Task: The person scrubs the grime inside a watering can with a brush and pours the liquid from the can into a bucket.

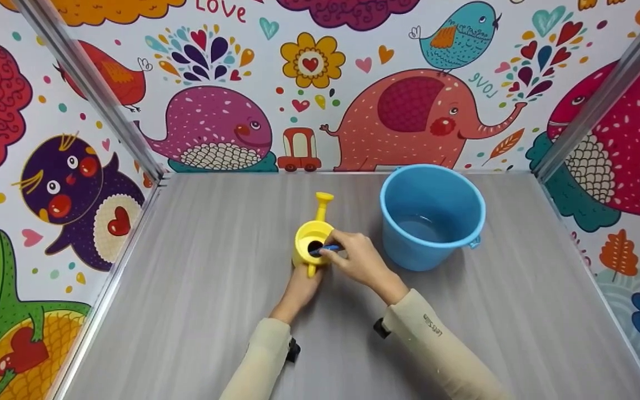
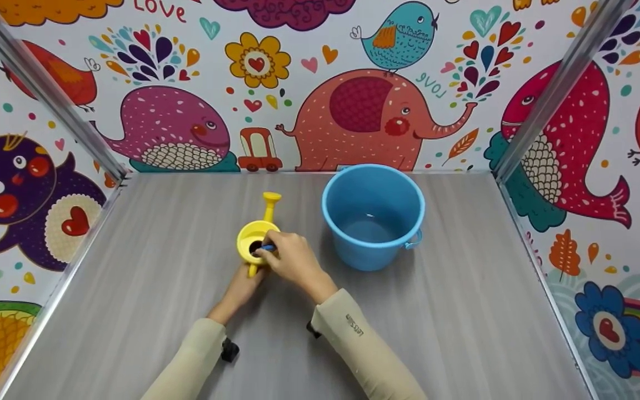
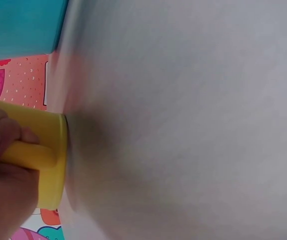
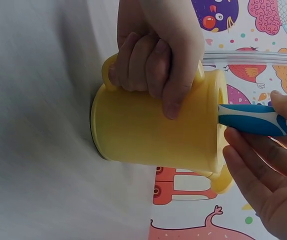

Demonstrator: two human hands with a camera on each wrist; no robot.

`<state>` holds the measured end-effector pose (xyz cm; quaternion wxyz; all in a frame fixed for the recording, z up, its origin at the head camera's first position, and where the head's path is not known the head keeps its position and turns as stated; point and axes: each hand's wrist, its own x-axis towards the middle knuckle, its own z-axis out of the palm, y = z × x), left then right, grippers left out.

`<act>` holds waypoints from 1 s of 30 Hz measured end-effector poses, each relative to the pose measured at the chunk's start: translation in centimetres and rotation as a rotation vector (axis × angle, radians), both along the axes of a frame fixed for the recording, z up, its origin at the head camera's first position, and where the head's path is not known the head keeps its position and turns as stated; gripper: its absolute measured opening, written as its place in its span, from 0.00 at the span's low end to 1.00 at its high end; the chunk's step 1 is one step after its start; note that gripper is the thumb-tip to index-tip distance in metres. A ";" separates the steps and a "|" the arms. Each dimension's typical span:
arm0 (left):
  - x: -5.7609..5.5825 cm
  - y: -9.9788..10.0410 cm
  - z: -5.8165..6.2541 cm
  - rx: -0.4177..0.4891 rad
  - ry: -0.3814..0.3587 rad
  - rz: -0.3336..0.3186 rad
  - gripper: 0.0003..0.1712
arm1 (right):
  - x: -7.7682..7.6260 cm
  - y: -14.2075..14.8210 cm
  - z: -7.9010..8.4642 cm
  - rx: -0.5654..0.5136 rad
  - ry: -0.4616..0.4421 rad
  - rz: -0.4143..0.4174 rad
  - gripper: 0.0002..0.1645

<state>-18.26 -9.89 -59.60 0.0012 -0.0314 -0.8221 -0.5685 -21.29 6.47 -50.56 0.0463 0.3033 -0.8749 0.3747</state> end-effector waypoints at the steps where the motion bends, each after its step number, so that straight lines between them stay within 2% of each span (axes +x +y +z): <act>1: 0.0 0.0 0.0 -0.001 -0.002 0.000 0.20 | 0.0 0.0 0.0 -0.009 0.003 0.000 0.10; 6: 0.2 -0.1 -0.3 -0.025 -0.030 0.025 0.21 | 0.0 0.3 -0.1 -0.070 -0.010 -0.014 0.11; 9: 0.2 -0.1 -0.2 -0.044 -0.054 0.044 0.19 | -0.2 0.6 0.1 -0.153 -0.009 -0.037 0.12; 13: 0.1 0.1 0.1 -0.080 -0.061 0.017 0.13 | -0.6 1.1 0.4 -0.287 0.039 -0.078 0.10; 15: 0.0 0.1 0.3 -0.099 -0.065 0.005 0.11 | -0.8 1.2 0.5 -0.314 0.055 -0.087 0.10; 21: 0.0 0.1 0.4 -0.108 -0.109 0.011 0.09 | -0.7 1.4 0.6 -0.296 0.037 -0.072 0.12; 30: 0.0 0.0 0.3 -0.096 -0.105 0.014 0.14 | -0.3 1.1 0.6 -0.266 0.006 -0.099 0.11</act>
